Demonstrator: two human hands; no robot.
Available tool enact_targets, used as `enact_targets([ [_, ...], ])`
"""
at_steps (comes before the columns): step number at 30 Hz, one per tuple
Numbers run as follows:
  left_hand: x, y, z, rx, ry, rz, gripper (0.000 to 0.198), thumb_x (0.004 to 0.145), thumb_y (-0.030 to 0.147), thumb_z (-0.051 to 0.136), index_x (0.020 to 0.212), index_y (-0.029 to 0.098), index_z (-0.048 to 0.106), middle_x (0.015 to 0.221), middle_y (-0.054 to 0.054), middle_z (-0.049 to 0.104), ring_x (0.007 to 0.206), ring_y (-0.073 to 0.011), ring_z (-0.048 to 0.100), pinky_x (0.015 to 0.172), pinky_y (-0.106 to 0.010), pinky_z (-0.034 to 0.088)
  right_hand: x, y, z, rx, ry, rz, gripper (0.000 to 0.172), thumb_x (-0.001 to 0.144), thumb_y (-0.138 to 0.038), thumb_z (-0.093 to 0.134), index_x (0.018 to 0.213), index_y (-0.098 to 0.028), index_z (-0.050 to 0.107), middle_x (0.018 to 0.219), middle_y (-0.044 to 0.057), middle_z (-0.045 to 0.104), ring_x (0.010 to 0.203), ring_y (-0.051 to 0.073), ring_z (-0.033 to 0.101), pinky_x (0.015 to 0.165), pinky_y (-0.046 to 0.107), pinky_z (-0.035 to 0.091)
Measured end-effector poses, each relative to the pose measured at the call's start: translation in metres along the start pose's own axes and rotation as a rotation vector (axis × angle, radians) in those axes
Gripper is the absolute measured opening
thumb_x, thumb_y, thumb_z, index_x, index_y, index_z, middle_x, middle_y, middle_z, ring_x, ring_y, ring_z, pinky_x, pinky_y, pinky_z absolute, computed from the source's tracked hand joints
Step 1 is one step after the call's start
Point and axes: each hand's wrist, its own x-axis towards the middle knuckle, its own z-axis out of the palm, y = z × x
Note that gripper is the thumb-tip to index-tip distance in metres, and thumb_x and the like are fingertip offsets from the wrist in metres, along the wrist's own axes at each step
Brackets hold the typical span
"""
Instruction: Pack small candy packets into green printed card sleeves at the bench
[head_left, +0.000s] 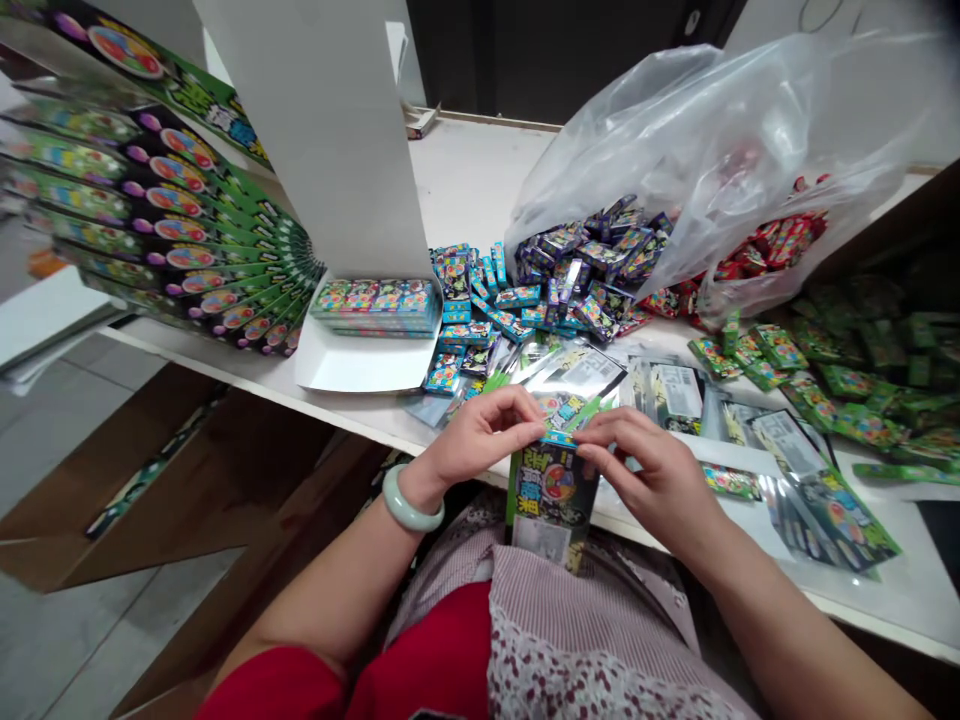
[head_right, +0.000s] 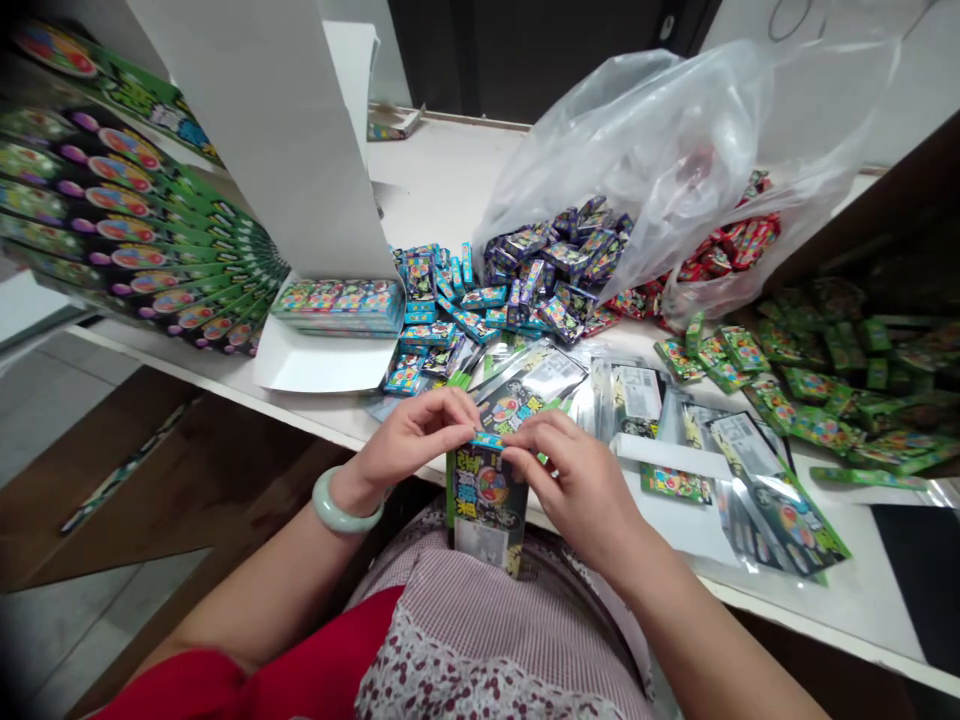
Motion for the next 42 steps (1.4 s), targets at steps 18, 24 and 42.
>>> enact_targets([
  [18, 0.014, 0.015, -0.006, 0.042, -0.190, -0.044, 0.012, 0.082, 0.020, 0.067, 0.071, 0.014, 0.064, 0.081, -0.005, 0.064, 0.078, -0.0130, 0.059, 0.074, -0.028, 0.047, -0.018, 0.010, 0.011, -0.030, 0.160, -0.055, 0.015, 0.088, -0.017, 0.062, 0.100, -0.025, 0.064, 0.093, 0.003, 0.062, 0.087, 0.016, 0.062, 0.074, 0.030, 0.052],
  [24, 0.008, 0.009, -0.001, 0.115, -0.069, -0.058, 0.015, 0.086, 0.027, 0.062, 0.077, 0.016, 0.066, 0.082, -0.005, 0.066, 0.079, -0.0130, 0.061, 0.073, -0.027, 0.050, -0.018, 0.012, 0.011, -0.048, 0.175, -0.043, 0.014, 0.088, -0.015, 0.060, 0.099, -0.024, 0.063, 0.092, 0.004, 0.061, 0.088, 0.018, 0.062, 0.074, 0.032, 0.052],
  [42, -0.018, -0.009, 0.007, -0.064, 0.038, 0.044, 0.011, 0.083, 0.017, 0.067, 0.093, 0.021, 0.065, 0.099, -0.005, 0.065, 0.098, -0.0159, 0.062, 0.089, -0.032, 0.053, -0.021, 0.009, 0.012, -0.027, 0.187, -0.032, 0.018, 0.091, -0.016, 0.056, 0.103, -0.027, 0.061, 0.096, 0.005, 0.059, 0.090, 0.019, 0.060, 0.076, 0.036, 0.052],
])
